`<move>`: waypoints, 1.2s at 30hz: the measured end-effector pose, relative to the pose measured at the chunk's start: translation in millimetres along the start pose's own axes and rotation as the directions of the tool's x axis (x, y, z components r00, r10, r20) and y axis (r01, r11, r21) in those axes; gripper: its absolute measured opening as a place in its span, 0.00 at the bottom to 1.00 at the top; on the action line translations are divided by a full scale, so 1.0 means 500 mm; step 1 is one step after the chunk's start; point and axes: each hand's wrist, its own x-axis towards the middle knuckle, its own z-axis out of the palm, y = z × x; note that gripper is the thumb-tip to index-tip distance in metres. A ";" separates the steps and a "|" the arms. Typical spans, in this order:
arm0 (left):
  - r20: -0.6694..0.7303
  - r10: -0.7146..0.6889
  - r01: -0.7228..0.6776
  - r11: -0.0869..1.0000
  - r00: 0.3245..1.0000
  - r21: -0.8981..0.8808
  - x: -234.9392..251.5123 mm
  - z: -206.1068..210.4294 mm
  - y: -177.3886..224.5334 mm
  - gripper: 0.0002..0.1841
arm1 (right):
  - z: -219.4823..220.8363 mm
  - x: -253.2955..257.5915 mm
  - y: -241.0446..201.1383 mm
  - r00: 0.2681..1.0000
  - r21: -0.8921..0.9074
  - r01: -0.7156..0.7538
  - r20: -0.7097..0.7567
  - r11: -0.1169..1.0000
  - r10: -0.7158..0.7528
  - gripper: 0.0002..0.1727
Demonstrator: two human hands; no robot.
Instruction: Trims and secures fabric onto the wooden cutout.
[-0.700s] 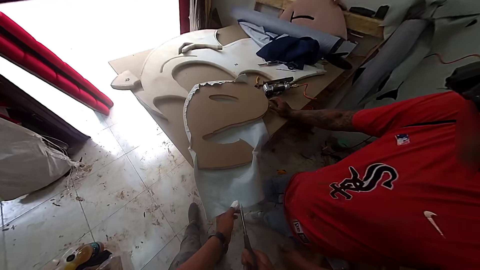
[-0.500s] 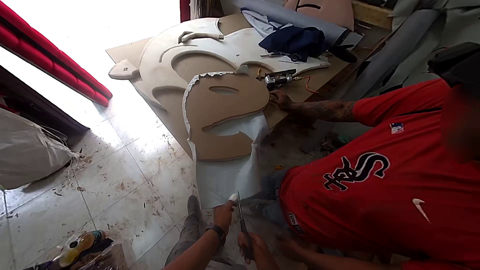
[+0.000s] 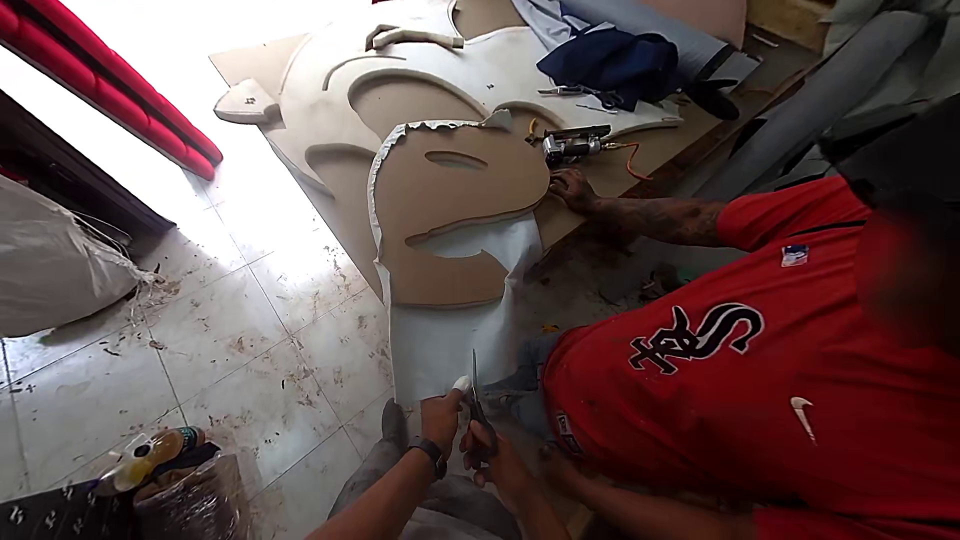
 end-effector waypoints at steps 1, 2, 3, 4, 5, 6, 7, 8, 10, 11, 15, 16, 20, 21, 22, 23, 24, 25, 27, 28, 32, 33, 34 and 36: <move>-0.013 0.012 -0.012 1.000 1.000 -0.006 -0.006 0.002 -0.001 0.10 | 0.000 -0.004 0.001 1.000 0.000 -0.009 -0.004 1.000 0.009 0.33; -0.022 0.037 -0.038 0.999 0.999 -0.008 -0.010 0.004 -0.004 0.10 | -0.003 -0.004 0.002 1.000 -0.005 -0.014 -0.009 1.000 0.014 0.33; -0.031 0.074 -0.075 0.997 0.997 -0.013 -0.009 0.008 -0.002 0.09 | -0.008 0.002 -0.003 1.000 -0.016 -0.017 -0.011 1.000 0.016 0.34; -0.044 0.105 -0.105 0.994 0.994 -0.009 -0.007 0.010 0.002 0.08 | -0.013 0.011 -0.008 1.000 -0.026 -0.020 -0.007 0.999 0.020 0.35; -0.069 0.108 -0.108 0.994 0.992 0.010 -0.008 0.011 0.001 0.08 | -0.016 0.018 -0.009 1.000 -0.034 -0.025 0.001 0.999 0.025 0.35; -0.092 0.091 -0.088 0.995 0.992 0.038 -0.013 0.012 -0.006 0.10 | -0.016 0.020 -0.006 0.999 -0.040 -0.032 0.007 0.999 0.032 0.36; -0.106 0.074 -0.068 0.995 0.992 0.068 -0.014 0.014 -0.015 0.12 | -0.017 0.020 -0.003 0.999 -0.038 -0.037 0.007 0.999 0.037 0.36; -0.103 0.067 -0.059 0.995 0.992 0.078 -0.015 0.017 -0.022 0.14 | -0.017 0.019 -0.001 0.999 -0.035 -0.036 0.004 0.999 0.036 0.36; -0.090 0.083 -0.076 0.994 0.992 0.078 -0.013 0.021 -0.027 0.15 | -0.016 0.017 -0.002 1.000 -0.021 -0.021 -0.011 1.000 0.021 0.36; -0.093 0.089 -0.082 0.994 0.992 0.074 -0.013 0.022 -0.025 0.15 | -0.014 0.018 -0.003 1.000 -0.010 -0.012 -0.014 1.000 0.011 0.36; -0.099 0.095 -0.086 0.992 0.991 0.090 -0.030 0.021 -0.019 0.14 | -0.012 0.020 0.013 0.999 0.032 0.027 -0.017 0.999 -0.027 0.35; -0.100 0.094 -0.084 0.992 0.991 0.096 -0.036 0.019 -0.018 0.14 | -0.011 0.021 0.020 0.999 0.042 0.032 -0.016 0.999 -0.031 0.35; -0.099 0.099 -0.092 0.993 0.990 0.079 -0.040 0.026 -0.014 0.15 | -0.019 0.018 0.030 0.998 0.066 0.052 -0.026 0.996 -0.050 0.34; -0.106 0.099 -0.093 0.994 0.989 0.053 -0.038 0.026 -0.016 0.15 | -0.022 0.015 0.035 0.999 0.061 0.047 -0.030 0.997 -0.046 0.34; -0.112 0.097 -0.093 0.995 0.989 0.039 -0.037 0.027 -0.017 0.15 | -0.024 0.012 0.037 0.999 0.058 0.044 -0.032 0.997 -0.043 0.34; -0.114 0.096 -0.093 0.995 0.989 0.034 -0.037 0.027 -0.016 0.15 | -0.026 0.010 0.037 0.998 0.058 0.044 -0.035 0.997 -0.042 0.34; -0.114 0.098 -0.096 0.995 0.989 0.031 -0.037 0.030 -0.012 0.14 | -0.027 0.011 0.033 0.998 0.054 0.049 -0.032 0.997 -0.047 0.33; -0.122 0.098 -0.096 0.995 0.988 0.015 -0.034 0.031 -0.009 0.14 | -0.027 0.008 0.032 0.998 0.049 0.054 -0.032 0.997 -0.053 0.33; -0.121 0.089 -0.088 0.996 0.989 0.008 -0.033 0.030 -0.013 0.13 | -0.028 -0.003 0.038 0.997 0.033 0.066 -0.032 0.997 -0.065 0.33; -0.118 0.087 -0.086 0.996 0.989 0.009 -0.032 0.030 -0.015 0.13 | -0.030 -0.009 0.042 0.997 0.030 0.069 -0.031 0.997 -0.068 0.32; -0.115 0.074 -0.075 0.997 0.991 -0.004 -0.031 0.033 -0.013 0.14 | -0.037 -0.020 0.054 0.998 0.038 0.062 -0.026 0.997 -0.061 0.31; -0.118 0.072 -0.073 0.997 0.990 -0.004 -0.031 0.032 -0.015 0.14 | -0.037 -0.023 0.059 0.998 0.043 0.058 -0.031 0.997 -0.057 0.31; -0.122 0.074 -0.075 0.997 0.990 -0.005 -0.031 0.031 -0.017 0.14 | -0.037 -0.025 0.063 0.998 0.045 0.055 -0.033 0.997 -0.054 0.30; -0.125 0.083 -0.085 0.996 0.989 -0.008 -0.030 0.032 -0.017 0.13 | -0.037 -0.031 0.068 0.998 0.050 0.053 -0.031 0.997 -0.052 0.29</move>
